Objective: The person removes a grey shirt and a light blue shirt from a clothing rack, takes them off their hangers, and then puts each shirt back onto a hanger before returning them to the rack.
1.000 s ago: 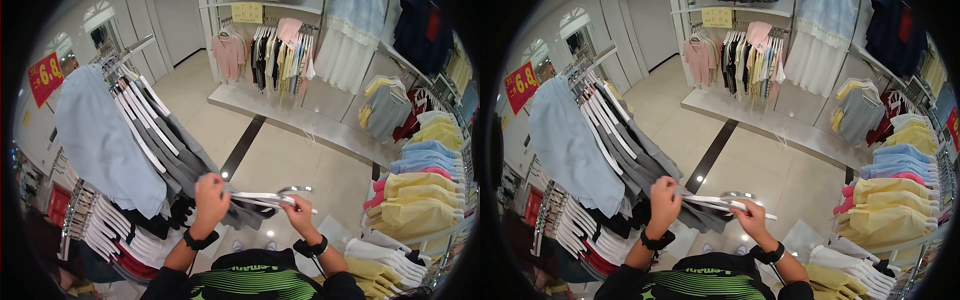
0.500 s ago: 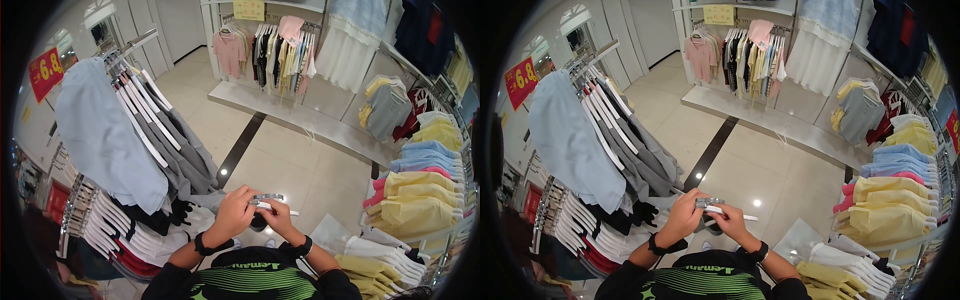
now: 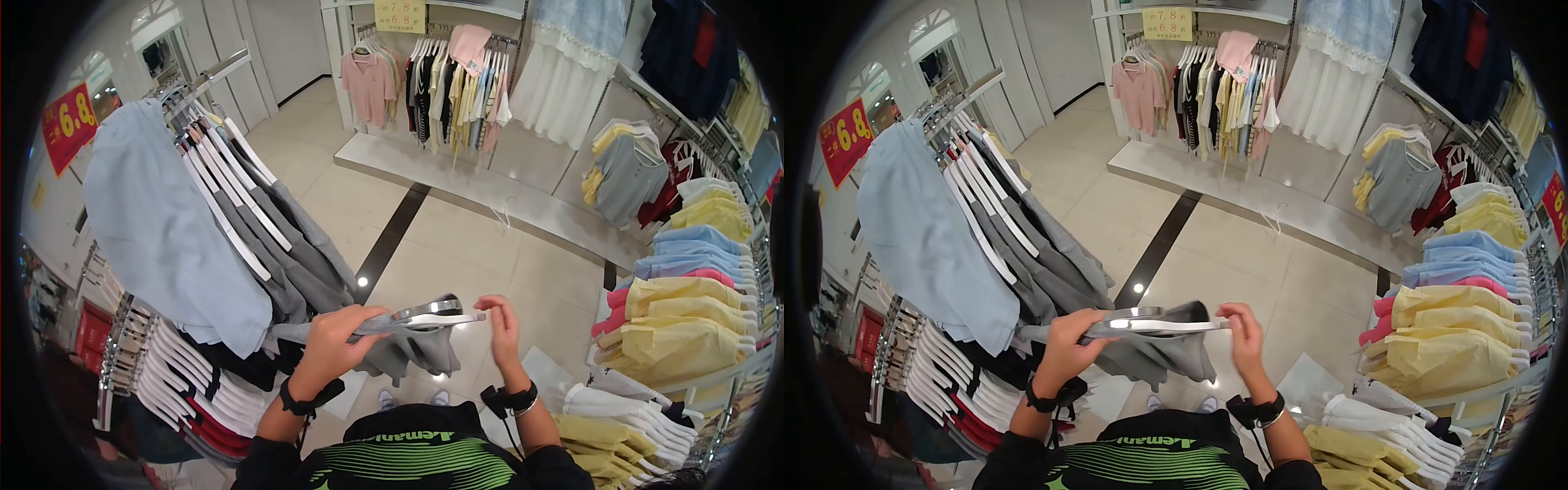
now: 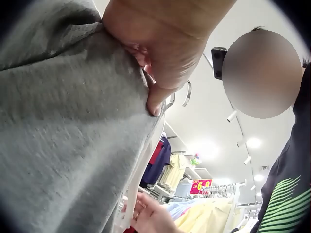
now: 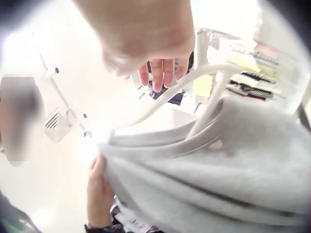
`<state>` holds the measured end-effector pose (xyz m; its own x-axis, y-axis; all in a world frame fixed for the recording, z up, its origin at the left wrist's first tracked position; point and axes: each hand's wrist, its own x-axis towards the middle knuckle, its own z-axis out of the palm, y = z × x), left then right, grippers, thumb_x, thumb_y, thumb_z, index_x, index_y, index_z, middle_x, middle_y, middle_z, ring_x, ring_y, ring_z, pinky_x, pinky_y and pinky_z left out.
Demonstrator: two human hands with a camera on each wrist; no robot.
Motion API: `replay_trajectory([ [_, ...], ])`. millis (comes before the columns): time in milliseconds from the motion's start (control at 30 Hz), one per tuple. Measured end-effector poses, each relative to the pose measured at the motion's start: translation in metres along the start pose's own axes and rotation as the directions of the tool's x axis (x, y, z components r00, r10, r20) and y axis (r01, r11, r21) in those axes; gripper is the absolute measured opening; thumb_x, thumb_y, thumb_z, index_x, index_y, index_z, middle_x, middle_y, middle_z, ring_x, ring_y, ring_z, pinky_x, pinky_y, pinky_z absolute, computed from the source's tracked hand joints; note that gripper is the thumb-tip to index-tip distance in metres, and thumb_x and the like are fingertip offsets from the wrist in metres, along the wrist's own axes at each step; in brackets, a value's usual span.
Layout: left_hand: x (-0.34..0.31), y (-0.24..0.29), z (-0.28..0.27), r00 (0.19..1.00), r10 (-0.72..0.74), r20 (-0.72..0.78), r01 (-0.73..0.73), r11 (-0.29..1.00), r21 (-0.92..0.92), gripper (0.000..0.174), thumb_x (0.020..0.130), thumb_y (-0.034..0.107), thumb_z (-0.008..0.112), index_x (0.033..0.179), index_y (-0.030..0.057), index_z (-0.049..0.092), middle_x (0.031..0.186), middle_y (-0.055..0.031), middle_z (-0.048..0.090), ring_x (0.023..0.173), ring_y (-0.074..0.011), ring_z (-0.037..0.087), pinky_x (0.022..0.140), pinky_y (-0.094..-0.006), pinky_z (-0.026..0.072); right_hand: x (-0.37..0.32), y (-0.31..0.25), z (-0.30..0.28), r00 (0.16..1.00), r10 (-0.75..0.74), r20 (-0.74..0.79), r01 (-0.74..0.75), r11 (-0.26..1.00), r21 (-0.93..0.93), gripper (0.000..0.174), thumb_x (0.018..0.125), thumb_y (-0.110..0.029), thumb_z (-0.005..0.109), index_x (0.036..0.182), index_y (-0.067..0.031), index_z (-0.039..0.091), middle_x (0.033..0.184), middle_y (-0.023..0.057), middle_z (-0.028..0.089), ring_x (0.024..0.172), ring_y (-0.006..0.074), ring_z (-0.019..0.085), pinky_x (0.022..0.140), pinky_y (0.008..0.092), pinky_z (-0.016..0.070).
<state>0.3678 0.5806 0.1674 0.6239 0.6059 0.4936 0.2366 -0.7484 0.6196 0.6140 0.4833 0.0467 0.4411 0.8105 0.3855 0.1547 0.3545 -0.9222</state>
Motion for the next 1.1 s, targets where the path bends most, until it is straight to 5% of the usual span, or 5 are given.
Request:
replay_trajectory([
  [300, 0.002, 0.016, -0.019, 0.996, -0.017, 0.086, 0.011, 0.998, 0.068, 0.028, 0.063, 0.007, 0.071, 0.09, 0.0044, 0.063, 0.079, -0.0083, 0.064, 0.062, -0.0218, 0.06, 0.053, -0.0251, 0.0455, -0.006, 0.073, -0.02, 0.776, 0.337, 0.534, -0.485, 0.859, 0.163, 0.037, 0.084, 0.001, 0.044, 0.12, -0.0057, 0.051, 0.12, 0.01, 0.05, 0.085, 0.0155, 0.055, 0.071, 0.0256, 0.0448],
  [367, 0.0, 0.011, -0.02, 0.996, -0.063, 0.056, 0.067, 0.995, -0.071, 0.03, 0.064, 0.008, 0.072, 0.092, 0.003, 0.063, 0.081, -0.0102, 0.064, 0.066, -0.0231, 0.062, 0.058, -0.0258, 0.0471, -0.007, 0.083, -0.021, 0.597, 0.179, 0.782, -0.775, 0.381, 0.504, 0.039, 0.084, -0.002, 0.048, 0.123, -0.0049, 0.048, 0.127, 0.0106, 0.046, 0.087, 0.0155, 0.055, 0.067, 0.0258, 0.0456],
  [567, -0.002, 0.014, -0.021, 0.982, -0.164, 0.094, 0.173, 0.98, -0.099, 0.032, 0.065, 0.007, 0.071, 0.095, -0.0001, 0.061, 0.087, -0.0132, 0.064, 0.075, -0.0248, 0.063, 0.067, -0.0273, 0.0481, -0.009, 0.046, 0.03, 0.426, 0.309, 0.85, -0.68, 0.729, 0.076, 0.053, 0.078, -0.014, 0.064, 0.126, -0.005, 0.045, 0.104, 0.0052, 0.053, 0.075, 0.0119, 0.046, 0.062, 0.0243, 0.0424],
  [767, -0.004, 0.014, -0.023, 0.975, -0.223, -0.017, 0.221, 0.974, -0.057, 0.032, 0.068, 0.01, 0.071, 0.096, -0.0009, 0.06, 0.087, -0.0139, 0.064, 0.075, -0.0246, 0.063, 0.068, -0.0273, 0.0476, -0.026, 0.05, 0.031, 0.726, 0.06, 0.685, 0.364, 0.812, -0.456, 0.029, 0.073, -0.02, 0.069, 0.094, -0.0061, 0.057, 0.091, 0.0058, 0.058, 0.075, 0.0252, 0.054, 0.067, 0.034, 0.0463],
  [1100, -0.017, -0.004, -0.001, 0.976, -0.192, -0.101, 0.187, 0.98, -0.062, 0.023, 0.068, 0.006, 0.07, 0.087, -0.003, 0.059, 0.07, -0.0121, 0.058, 0.058, -0.0182, 0.053, 0.056, -0.0257, 0.0417, 0.022, -0.001, -0.041, 0.972, -0.104, 0.209, 0.223, 0.679, -0.7, 0.022, 0.067, -0.008, 0.068, 0.085, -0.0032, 0.055, 0.118, 0.0188, 0.049, 0.104, 0.0357, 0.05, 0.083, 0.0375, 0.0441],
])
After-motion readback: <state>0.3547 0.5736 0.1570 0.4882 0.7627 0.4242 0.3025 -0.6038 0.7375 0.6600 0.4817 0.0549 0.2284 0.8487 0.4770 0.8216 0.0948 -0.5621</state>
